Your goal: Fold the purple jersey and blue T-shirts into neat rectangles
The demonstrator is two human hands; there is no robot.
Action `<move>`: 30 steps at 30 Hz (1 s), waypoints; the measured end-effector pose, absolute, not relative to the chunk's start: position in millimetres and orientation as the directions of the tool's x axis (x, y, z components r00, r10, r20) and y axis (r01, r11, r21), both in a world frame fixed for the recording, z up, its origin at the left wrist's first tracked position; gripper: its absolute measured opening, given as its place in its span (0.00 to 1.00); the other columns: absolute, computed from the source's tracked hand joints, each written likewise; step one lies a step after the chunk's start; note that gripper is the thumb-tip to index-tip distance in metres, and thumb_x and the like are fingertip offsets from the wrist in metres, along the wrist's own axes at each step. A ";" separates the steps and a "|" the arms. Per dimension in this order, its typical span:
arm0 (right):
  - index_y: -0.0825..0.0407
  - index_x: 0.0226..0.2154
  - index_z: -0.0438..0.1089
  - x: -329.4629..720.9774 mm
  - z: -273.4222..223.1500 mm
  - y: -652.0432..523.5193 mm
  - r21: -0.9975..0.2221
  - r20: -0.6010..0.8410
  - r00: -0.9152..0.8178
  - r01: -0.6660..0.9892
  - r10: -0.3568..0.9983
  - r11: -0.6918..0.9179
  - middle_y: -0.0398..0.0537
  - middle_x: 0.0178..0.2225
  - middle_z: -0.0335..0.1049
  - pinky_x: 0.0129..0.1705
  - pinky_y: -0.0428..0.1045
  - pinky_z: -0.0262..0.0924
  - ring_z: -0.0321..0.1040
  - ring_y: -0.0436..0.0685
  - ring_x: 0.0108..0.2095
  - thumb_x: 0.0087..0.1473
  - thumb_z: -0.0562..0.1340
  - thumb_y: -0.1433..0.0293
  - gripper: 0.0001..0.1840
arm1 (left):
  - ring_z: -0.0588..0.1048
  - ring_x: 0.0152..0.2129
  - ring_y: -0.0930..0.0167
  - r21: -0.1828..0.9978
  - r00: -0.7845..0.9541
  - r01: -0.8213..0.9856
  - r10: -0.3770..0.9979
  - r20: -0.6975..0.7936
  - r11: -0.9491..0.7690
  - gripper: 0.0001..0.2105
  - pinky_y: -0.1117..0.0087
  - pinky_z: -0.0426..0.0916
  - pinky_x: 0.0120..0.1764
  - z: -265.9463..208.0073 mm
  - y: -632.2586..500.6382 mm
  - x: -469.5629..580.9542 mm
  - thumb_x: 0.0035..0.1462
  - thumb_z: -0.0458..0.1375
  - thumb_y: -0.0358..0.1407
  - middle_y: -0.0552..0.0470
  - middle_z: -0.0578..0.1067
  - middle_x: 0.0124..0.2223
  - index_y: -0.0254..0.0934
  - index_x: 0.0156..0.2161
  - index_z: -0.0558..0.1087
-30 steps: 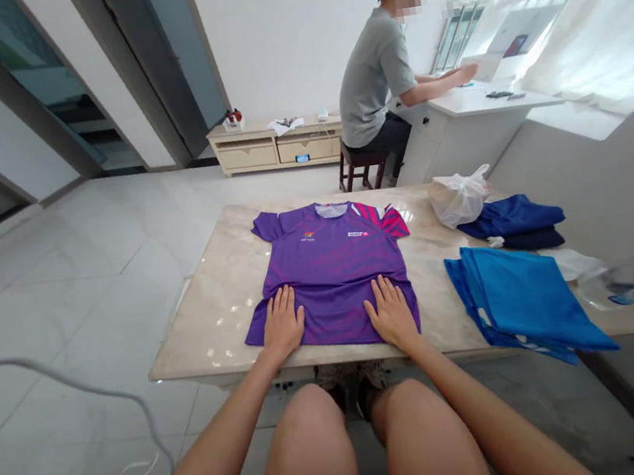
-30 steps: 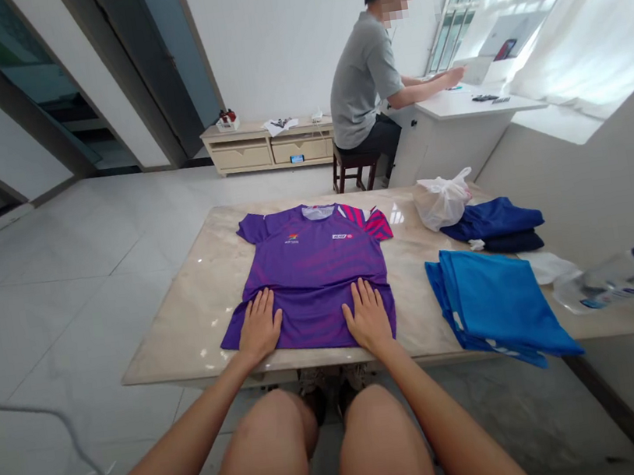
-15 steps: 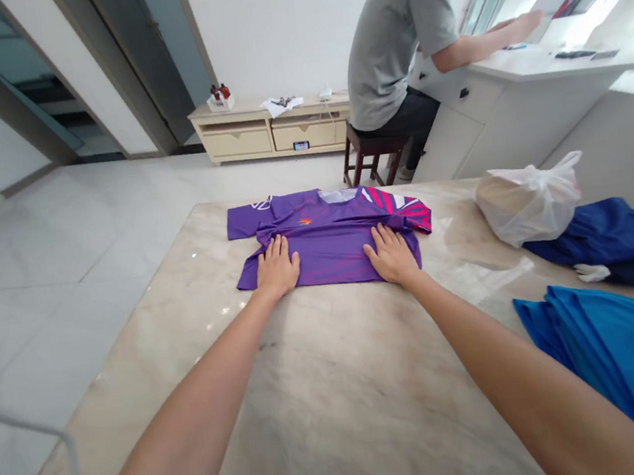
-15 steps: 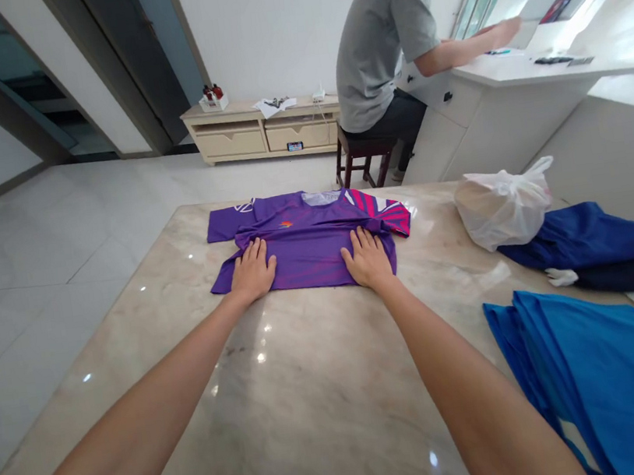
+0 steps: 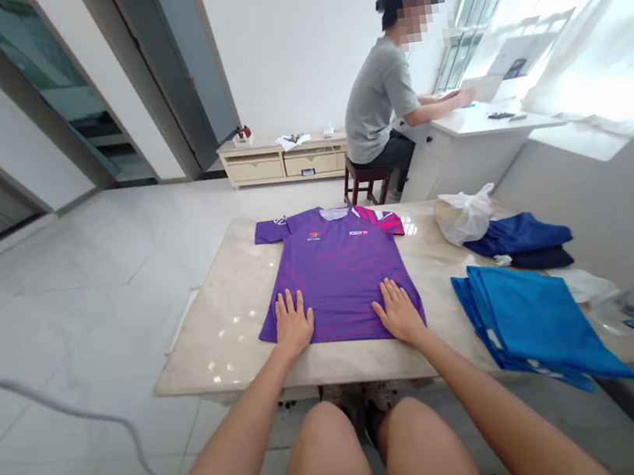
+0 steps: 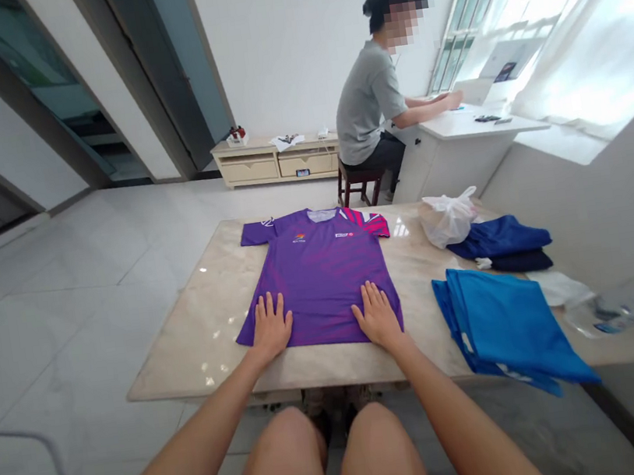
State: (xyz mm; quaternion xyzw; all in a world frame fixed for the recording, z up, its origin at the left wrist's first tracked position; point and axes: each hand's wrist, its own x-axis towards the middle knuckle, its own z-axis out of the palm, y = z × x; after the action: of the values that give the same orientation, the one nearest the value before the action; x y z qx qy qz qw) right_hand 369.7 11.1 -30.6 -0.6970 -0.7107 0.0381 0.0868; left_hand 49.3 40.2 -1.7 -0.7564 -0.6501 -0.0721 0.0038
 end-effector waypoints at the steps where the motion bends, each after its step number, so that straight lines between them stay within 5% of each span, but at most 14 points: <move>1: 0.63 0.76 0.54 367.9 -29.3 -7.5 -0.178 0.062 -0.008 0.984 0.998 0.019 0.66 0.79 0.46 0.78 0.64 0.42 0.43 0.68 0.79 0.74 0.47 0.54 0.40 | 0.58 0.75 0.44 0.073 0.158 0.984 0.982 0.099 -0.165 0.32 0.42 0.56 0.72 2.2 22.2 47.6 0.74 0.48 0.45 0.29 0.61 0.77 0.30 0.76 0.62; 7: 0.60 0.72 0.62 368.0 -9.0 -103.1 -0.153 0.101 -0.028 0.987 0.994 0.044 0.66 0.75 0.57 0.75 0.63 0.50 0.52 0.69 0.76 0.74 0.50 0.55 0.36 | 0.65 0.71 0.45 0.018 0.265 0.964 0.964 0.033 -0.266 0.31 0.48 0.64 0.67 29.7 -61.7 33.8 0.75 0.48 0.46 0.26 0.67 0.73 0.27 0.73 0.67; 11: 0.56 0.53 0.77 375.1 20.5 -109.1 -0.104 0.097 0.003 0.995 0.995 0.007 0.66 0.56 0.76 0.63 0.61 0.63 0.70 0.70 0.59 0.75 0.49 0.60 0.25 | 0.77 0.58 0.49 0.075 0.268 0.961 0.963 0.008 -0.268 0.28 0.50 0.72 0.59 51.2 -59.9 30.1 0.77 0.41 0.44 0.28 0.81 0.56 0.28 0.57 0.80; 13: 0.56 0.49 0.77 376.7 27.3 -90.3 -0.113 0.090 0.058 0.992 0.994 -0.048 0.64 0.51 0.77 0.59 0.60 0.64 0.71 0.68 0.55 0.74 0.49 0.65 0.22 | 0.76 0.60 0.52 0.120 0.307 0.944 0.952 0.018 -0.306 0.26 0.51 0.69 0.63 53.4 -40.9 31.5 0.77 0.42 0.42 0.30 0.81 0.58 0.29 0.57 0.79; 16: 0.59 0.61 0.72 374.9 17.1 -49.9 -0.170 0.113 0.070 0.984 0.991 -0.050 0.66 0.61 0.73 0.65 0.59 0.61 0.68 0.68 0.62 0.73 0.50 0.65 0.25 | 0.67 0.71 0.55 0.198 0.329 0.925 0.944 0.018 -0.326 0.27 0.53 0.58 0.73 39.1 -4.1 33.5 0.75 0.46 0.40 0.31 0.68 0.73 0.25 0.71 0.67; 20: 0.60 0.76 0.56 371.4 -8.1 2.6 -0.148 0.091 0.124 0.983 0.988 -0.109 0.63 0.78 0.51 0.77 0.65 0.42 0.45 0.69 0.78 0.75 0.48 0.58 0.36 | 0.57 0.77 0.57 0.195 0.211 0.955 0.973 0.091 -0.225 0.32 0.52 0.50 0.77 11.5 44.4 31.5 0.75 0.44 0.41 0.34 0.59 0.78 0.25 0.77 0.56; 23: 0.60 0.79 0.50 372.2 -11.0 33.4 -0.131 0.091 0.161 0.980 0.983 -0.148 0.61 0.80 0.42 0.78 0.66 0.36 0.37 0.68 0.80 0.76 0.45 0.55 0.39 | 0.56 0.77 0.57 0.166 0.132 0.973 0.978 0.161 -0.159 0.33 0.48 0.49 0.77 7.5 74.7 30.9 0.75 0.42 0.41 0.34 0.58 0.79 0.23 0.77 0.55; 30: 0.62 0.78 0.49 367.7 -16.7 21.6 -0.149 0.063 0.163 0.977 0.985 -0.152 0.64 0.80 0.40 0.79 0.65 0.36 0.37 0.69 0.80 0.76 0.44 0.55 0.40 | 0.54 0.77 0.54 0.144 0.108 0.982 0.990 0.094 -0.121 0.33 0.38 0.46 0.76 6.3 57.5 34.2 0.74 0.43 0.41 0.38 0.55 0.80 0.29 0.78 0.56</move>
State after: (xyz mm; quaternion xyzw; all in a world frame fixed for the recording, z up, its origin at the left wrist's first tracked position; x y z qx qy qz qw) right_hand 367.7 21.6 -16.7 -0.7585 -0.6466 0.0244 0.0772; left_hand 34.2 57.5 6.3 -0.7440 -0.6626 -0.0832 -0.0227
